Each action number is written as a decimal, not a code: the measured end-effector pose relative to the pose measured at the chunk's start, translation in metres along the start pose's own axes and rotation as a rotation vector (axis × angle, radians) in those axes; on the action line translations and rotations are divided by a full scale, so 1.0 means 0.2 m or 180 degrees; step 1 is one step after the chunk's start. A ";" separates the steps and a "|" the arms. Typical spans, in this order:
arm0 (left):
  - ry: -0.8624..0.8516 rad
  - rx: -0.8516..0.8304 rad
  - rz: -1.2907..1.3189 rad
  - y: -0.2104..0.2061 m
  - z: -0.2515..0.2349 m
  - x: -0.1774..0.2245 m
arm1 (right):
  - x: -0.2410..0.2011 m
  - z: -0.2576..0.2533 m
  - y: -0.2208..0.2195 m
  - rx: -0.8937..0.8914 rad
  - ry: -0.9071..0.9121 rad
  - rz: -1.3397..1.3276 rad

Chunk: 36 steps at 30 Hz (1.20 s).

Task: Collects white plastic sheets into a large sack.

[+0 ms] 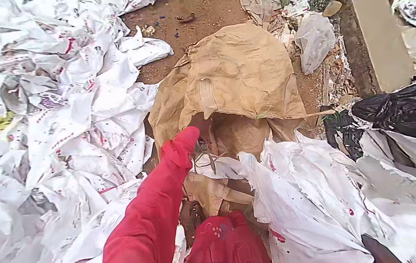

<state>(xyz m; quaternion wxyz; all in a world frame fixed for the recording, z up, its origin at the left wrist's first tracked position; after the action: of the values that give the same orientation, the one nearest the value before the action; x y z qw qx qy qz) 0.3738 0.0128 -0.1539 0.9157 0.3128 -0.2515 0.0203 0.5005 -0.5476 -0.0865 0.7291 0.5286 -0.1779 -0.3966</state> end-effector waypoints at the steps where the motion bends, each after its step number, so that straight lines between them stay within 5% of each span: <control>1: -0.0100 0.0006 -0.0393 0.23 0.10 0.13 | -0.04 -0.05 0.03 -0.0048 0.0263 -0.0001; 6: -0.0608 0.0684 -0.1671 1.12 0.68 0.87 | -0.48 -0.48 0.20 0.0680 0.1855 0.0086; 10: -0.0875 0.1115 -0.2136 1.27 1.01 1.33 | -1.12 -0.82 0.67 -0.0434 0.2054 0.0432; 12: -0.0862 0.1209 -0.2394 1.30 1.13 1.43 | -1.36 -1.05 0.96 -0.0673 0.1857 0.0557; 17: -0.0569 0.1800 -0.2387 1.62 1.35 1.39 | -1.58 -1.44 1.44 0.0325 0.1474 -0.0428; 22: -0.0840 0.1981 -0.1772 1.64 1.53 1.55 | -1.90 -1.12 1.17 0.0110 0.1659 -0.0403; 24: -0.0837 0.1789 -0.2272 1.64 1.57 1.53 | -1.90 -1.17 0.94 -0.0342 0.1637 -0.0189; 29: -0.1198 0.1780 -0.2502 1.88 1.35 1.13 | -1.63 -1.38 0.58 -0.0647 0.1059 -0.0092; 36: -0.0665 0.1127 -0.2638 1.57 1.76 1.24 | -1.25 -1.50 0.65 -0.0108 -0.0266 -0.0408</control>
<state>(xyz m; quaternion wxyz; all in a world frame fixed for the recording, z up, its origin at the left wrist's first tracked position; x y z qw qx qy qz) 0.3716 0.0303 0.3786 0.7488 0.5389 -0.1888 -0.3365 0.5998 -0.1503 -0.0414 0.7029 0.5095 -0.1673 -0.4672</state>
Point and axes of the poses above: each hand's wrist, its own z-axis away from the middle knuckle, its own y-axis out of the back of the hand, x = y × z, the point moved 2 cm from there along -z, towards the middle knuckle, and after that the axes turned 3 degrees about z, right-handed, at the moved point
